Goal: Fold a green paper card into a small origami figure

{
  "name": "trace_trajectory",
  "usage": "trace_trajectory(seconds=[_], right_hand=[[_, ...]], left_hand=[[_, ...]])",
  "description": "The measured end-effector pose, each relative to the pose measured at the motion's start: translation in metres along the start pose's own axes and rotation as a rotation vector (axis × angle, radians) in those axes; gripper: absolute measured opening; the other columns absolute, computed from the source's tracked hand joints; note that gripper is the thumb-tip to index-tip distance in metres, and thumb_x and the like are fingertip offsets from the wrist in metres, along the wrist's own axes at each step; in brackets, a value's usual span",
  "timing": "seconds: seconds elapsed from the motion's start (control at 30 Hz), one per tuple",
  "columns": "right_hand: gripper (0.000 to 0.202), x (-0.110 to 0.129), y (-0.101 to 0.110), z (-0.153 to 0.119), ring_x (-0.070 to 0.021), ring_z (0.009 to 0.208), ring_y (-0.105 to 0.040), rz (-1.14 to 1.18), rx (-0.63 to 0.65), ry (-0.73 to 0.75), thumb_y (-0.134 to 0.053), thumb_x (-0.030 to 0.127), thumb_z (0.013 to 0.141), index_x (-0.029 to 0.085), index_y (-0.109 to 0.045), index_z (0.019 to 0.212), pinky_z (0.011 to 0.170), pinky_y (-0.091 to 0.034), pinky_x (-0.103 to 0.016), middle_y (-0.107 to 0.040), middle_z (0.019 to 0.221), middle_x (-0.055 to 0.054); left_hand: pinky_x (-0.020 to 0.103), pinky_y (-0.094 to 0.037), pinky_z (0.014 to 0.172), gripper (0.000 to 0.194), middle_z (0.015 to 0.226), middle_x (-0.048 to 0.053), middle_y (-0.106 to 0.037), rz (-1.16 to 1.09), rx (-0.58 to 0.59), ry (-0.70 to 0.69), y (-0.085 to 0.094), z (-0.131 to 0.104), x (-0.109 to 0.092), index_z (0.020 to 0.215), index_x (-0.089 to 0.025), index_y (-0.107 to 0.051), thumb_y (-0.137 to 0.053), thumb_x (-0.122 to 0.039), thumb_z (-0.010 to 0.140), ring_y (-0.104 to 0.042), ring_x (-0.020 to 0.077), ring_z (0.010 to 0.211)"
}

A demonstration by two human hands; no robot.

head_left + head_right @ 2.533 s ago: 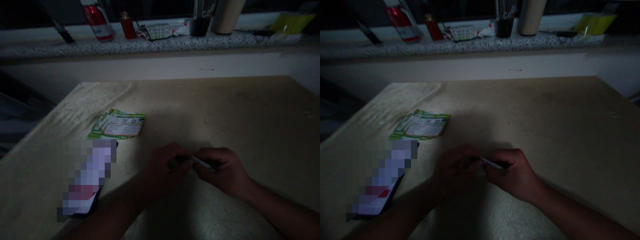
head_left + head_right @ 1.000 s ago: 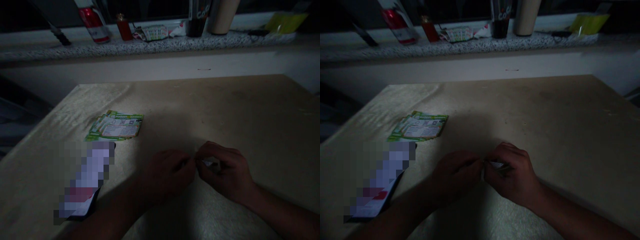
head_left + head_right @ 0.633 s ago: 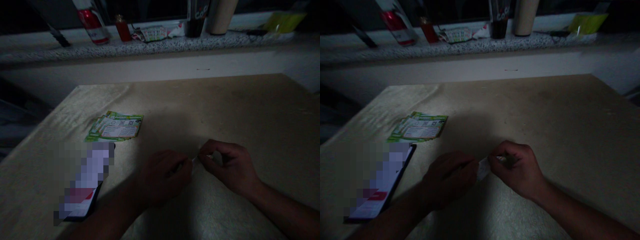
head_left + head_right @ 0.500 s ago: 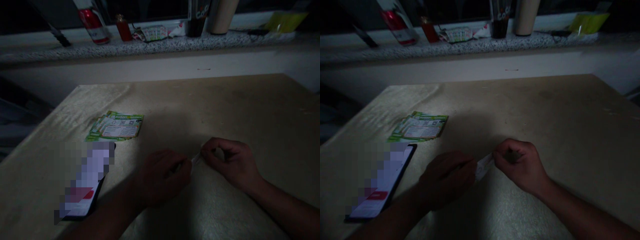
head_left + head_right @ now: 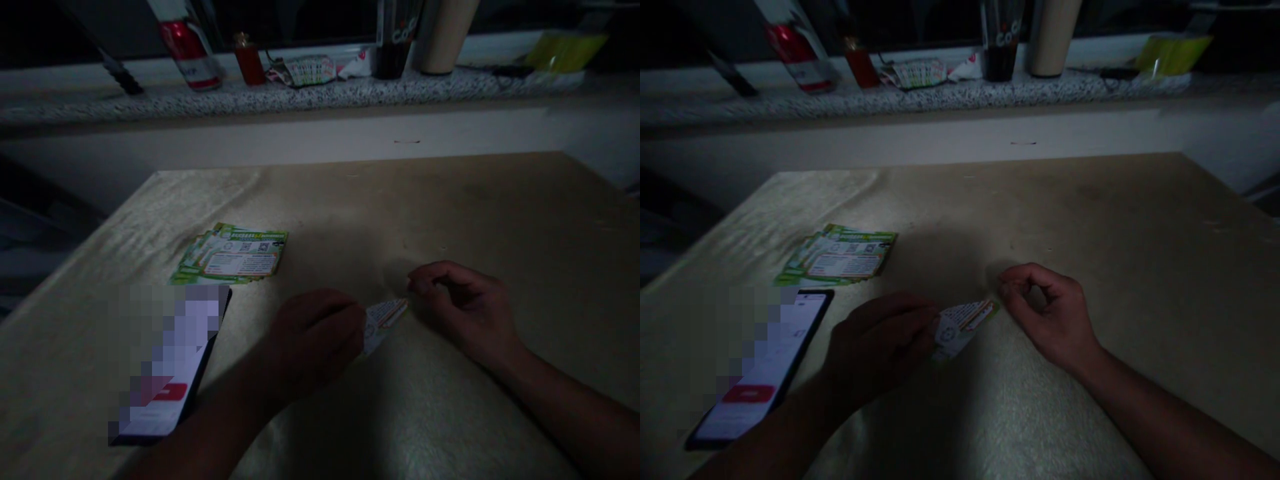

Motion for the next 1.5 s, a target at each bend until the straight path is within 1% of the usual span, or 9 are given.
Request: trace_trajectory(seconds=[0.17, 0.2, 0.3, 0.43, 0.63, 0.9, 1.23, 1.37, 1.5], right_hand=[[0.018, 0.022, -0.01, -0.007, -0.0192, 0.077, -0.068, 0.023, 0.131, 0.27, -0.067, 0.008, 0.083, 0.022, -0.069, 0.094, 0.07, -0.053, -0.035, -0.072, 0.083, -0.005], [0.018, 0.026, -0.012, -0.008, -0.0197, 0.076, -0.067, 0.015, 0.153, 0.297, -0.068, 0.008, 0.082, 0.021, -0.068, 0.094, 0.07, -0.053, -0.036, -0.071, 0.082, -0.005], [0.017, 0.031, -0.018, -0.008, -0.0188, 0.068, -0.065, 0.034, 0.157, 0.378, -0.065, 0.005, 0.081, 0.02, -0.066, 0.087, 0.066, -0.051, -0.037, -0.067, 0.073, -0.003], [0.015, 0.028, -0.019, -0.007, -0.0173, 0.06, -0.061, 0.035, 0.111, 0.44, -0.065, 0.004, 0.077, 0.018, -0.065, 0.081, 0.062, -0.048, -0.037, -0.063, 0.065, -0.002], [0.013, 0.024, -0.017, -0.005, -0.0154, 0.057, -0.06, -0.017, 0.111, 0.429, -0.065, 0.004, 0.077, 0.017, -0.064, 0.077, 0.062, -0.047, -0.036, -0.063, 0.064, -0.001], [0.015, 0.017, -0.014, -0.001, -0.0142, 0.057, -0.063, -0.102, 0.111, 0.321, -0.064, 0.006, 0.078, 0.02, -0.062, 0.073, 0.063, -0.049, -0.032, -0.067, 0.064, 0.001], [0.014, 0.005, -0.008, 0.003, -0.0164, 0.057, -0.065, -0.158, 0.116, 0.217, -0.064, 0.013, 0.079, 0.021, -0.062, 0.067, 0.057, -0.051, -0.031, -0.069, 0.063, 0.0], [0.009, 0.006, -0.002, 0.005, -0.0179, 0.064, -0.068, -0.159, 0.068, 0.254, -0.064, 0.013, 0.081, 0.021, -0.068, 0.08, 0.062, -0.052, -0.033, -0.072, 0.072, -0.002], [0.02, 0.017, -0.006, 0.0, -0.0217, 0.079, -0.068, -0.104, 0.07, 0.378, -0.066, 0.007, 0.079, 0.018, -0.07, 0.096, 0.072, -0.053, -0.038, -0.073, 0.086, -0.007]], left_hand=[[0.021, -0.044, 0.055, 0.013, 0.069, -0.002, -0.067, -0.017, 0.067, -0.014, -0.017, 0.003, -0.005, 0.078, -0.019, -0.061, -0.056, -0.012, 0.088, -0.058, 0.0106, 0.058], [0.022, -0.042, 0.054, 0.014, 0.069, -0.001, -0.066, -0.023, 0.132, -0.01, -0.02, 0.003, -0.006, 0.076, -0.019, -0.06, -0.055, -0.012, 0.087, -0.057, 0.0106, 0.058], [0.022, -0.035, 0.051, 0.018, 0.064, -0.003, -0.06, -0.076, 0.209, -0.037, -0.027, 0.003, -0.009, 0.073, -0.018, -0.058, -0.052, -0.01, 0.088, -0.049, 0.0095, 0.054], [0.022, -0.033, 0.05, 0.021, 0.061, -0.004, -0.056, -0.091, 0.16, -0.045, -0.027, 0.004, -0.011, 0.073, -0.018, -0.055, -0.048, -0.009, 0.091, -0.046, 0.0084, 0.052], [0.02, -0.04, 0.053, 0.017, 0.064, -0.004, -0.061, -0.069, 0.01, -0.086, -0.02, 0.007, -0.013, 0.078, -0.017, -0.056, -0.052, -0.009, 0.092, -0.052, 0.0082, 0.054], [0.021, -0.044, 0.056, 0.009, 0.073, 0.001, -0.068, -0.079, 0.008, -0.144, -0.011, 0.004, -0.014, 0.09, -0.014, -0.061, -0.058, -0.006, 0.089, -0.055, 0.009, 0.058], [0.021, -0.049, 0.059, 0.01, 0.076, 0.0, -0.069, -0.036, -0.009, -0.148, -0.006, 0.002, -0.01, 0.09, -0.015, -0.062, -0.059, -0.006, 0.089, -0.059, 0.0091, 0.061], [0.022, -0.05, 0.061, 0.01, 0.073, -0.002, -0.068, 0.005, -0.039, -0.104, -0.006, 0.003, -0.008, 0.087, -0.016, -0.06, -0.058, -0.006, 0.089, -0.062, 0.0096, 0.062], [0.022, -0.05, 0.06, 0.011, 0.073, -0.002, -0.068, -0.008, -0.021, -0.081, -0.012, 0.004, -0.007, 0.084, -0.017, -0.059, -0.058, -0.008, 0.091, -0.063, 0.01, 0.063]])
Point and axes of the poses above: each hand's wrist, its own z-axis towards the middle knuckle, its own y-axis out of the back of the hand, x = y × z, the point moved 1 cm from there along z, towards the middle knuckle
